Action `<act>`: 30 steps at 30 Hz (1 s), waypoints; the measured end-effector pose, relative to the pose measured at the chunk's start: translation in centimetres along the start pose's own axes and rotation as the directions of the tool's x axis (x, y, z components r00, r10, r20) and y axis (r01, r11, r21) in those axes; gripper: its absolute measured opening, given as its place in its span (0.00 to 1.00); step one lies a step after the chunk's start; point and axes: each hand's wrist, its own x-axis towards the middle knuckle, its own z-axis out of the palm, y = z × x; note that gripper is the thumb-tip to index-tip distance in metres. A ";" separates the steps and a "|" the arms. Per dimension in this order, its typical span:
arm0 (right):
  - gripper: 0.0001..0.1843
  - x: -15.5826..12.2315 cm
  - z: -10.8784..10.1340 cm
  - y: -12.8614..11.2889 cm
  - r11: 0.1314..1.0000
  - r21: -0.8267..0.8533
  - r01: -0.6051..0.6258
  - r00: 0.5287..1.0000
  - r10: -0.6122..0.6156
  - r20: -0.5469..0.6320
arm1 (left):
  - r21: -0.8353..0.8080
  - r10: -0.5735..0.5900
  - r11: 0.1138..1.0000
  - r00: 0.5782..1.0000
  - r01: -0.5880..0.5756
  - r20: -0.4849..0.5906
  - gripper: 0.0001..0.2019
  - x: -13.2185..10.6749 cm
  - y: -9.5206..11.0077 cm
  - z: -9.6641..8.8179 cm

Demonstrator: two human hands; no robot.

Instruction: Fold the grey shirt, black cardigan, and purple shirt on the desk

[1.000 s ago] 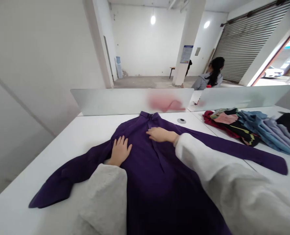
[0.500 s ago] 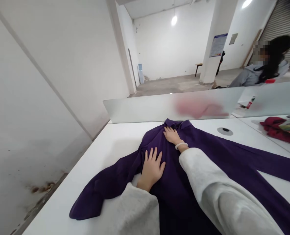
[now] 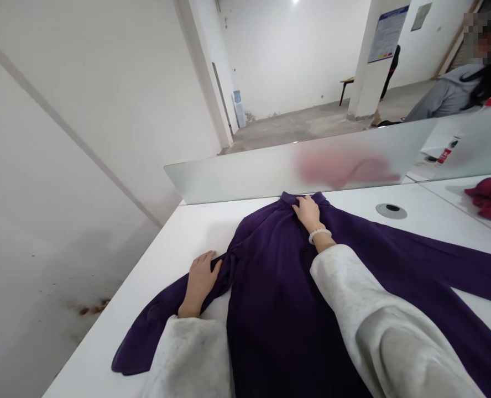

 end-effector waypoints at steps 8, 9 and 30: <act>0.13 0.8 -0.5 0.2 0.973 0.200 -0.114 0.992 0.121 -0.023 | -0.074 -0.164 0.984 0.985 0.160 -0.061 0.09 -0.1 -0.9 -1.4; 0.14 0.9 -0.5 0.4 0.964 0.237 -0.124 0.991 0.133 -0.020 | -0.075 -0.237 0.970 0.963 0.229 -0.124 0.10 -0.1 -1.3 -1.7; 0.13 1.4 1.2 1.4 0.842 0.528 -0.115 0.992 0.122 0.021 | -0.041 0.194 0.980 0.980 -0.192 0.038 0.12 0.1 2.5 1.0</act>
